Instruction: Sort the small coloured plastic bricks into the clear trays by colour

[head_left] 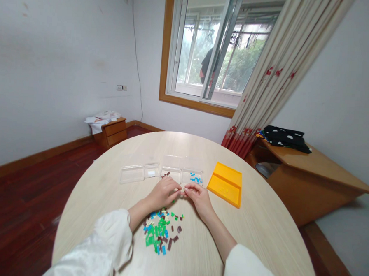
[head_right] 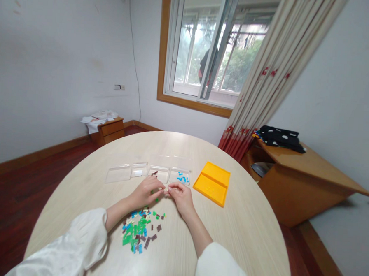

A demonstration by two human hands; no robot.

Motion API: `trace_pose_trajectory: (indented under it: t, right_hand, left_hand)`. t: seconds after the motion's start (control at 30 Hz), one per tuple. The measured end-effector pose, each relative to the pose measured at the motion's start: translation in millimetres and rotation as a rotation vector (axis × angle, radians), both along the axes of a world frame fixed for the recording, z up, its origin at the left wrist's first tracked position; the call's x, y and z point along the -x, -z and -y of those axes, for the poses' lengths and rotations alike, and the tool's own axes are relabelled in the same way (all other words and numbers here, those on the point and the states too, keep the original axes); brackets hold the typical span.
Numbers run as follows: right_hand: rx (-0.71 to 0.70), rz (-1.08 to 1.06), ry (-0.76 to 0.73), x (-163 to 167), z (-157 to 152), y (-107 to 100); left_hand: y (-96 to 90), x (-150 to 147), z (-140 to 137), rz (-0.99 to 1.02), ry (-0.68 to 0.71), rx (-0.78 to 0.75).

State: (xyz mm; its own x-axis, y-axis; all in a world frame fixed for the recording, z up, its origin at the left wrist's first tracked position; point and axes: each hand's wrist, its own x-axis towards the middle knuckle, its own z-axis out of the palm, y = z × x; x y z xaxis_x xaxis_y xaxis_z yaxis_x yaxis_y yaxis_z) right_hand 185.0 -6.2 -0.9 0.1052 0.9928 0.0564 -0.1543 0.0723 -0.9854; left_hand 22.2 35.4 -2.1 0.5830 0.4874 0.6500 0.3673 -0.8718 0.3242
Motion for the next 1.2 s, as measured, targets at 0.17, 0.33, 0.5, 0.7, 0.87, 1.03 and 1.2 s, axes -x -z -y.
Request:
trace_pose_trajectory:
  t: [0.17, 0.33, 0.5, 0.7, 0.87, 1.03, 1.2]
  right_hand:
    - [-0.012, 0.015, 0.005, -1.2, 0.0, 0.8]
    - [-0.073, 0.091, 0.024, -3.1, -0.7, 2.3]
    - [-0.056, 0.077, 0.013, -3.0, -1.1, 2.1]
    - [-0.010, 0.031, -0.007, -1.4, -0.7, 2.2]
    - [0.001, 0.030, 0.000, -0.6, -0.3, 1.2]
    - [-0.003, -0.002, 0.032, 1.1, -0.8, 1.0]
    - [-0.025, -0.020, 0.074, 4.7, -0.5, 2.8]
  left_hand:
    - [1.0, 0.8, -0.6, -0.003, 0.006, 0.005]
    - [2.4, 1.0, -1.2, -0.008, 0.001, 0.012]
    - [1.3, 0.9, -0.6, -0.001, 0.010, 0.011]
    - [1.1, 0.4, 0.1, 0.016, 0.025, -0.007]
    - [2.4, 0.1, -0.5, 0.011, 0.030, 0.003]
    - [3.2, -0.2, -0.9, 0.019, 0.035, -0.003]
    - [3.6, -0.9, -0.9, 0.041, 0.034, -0.029]
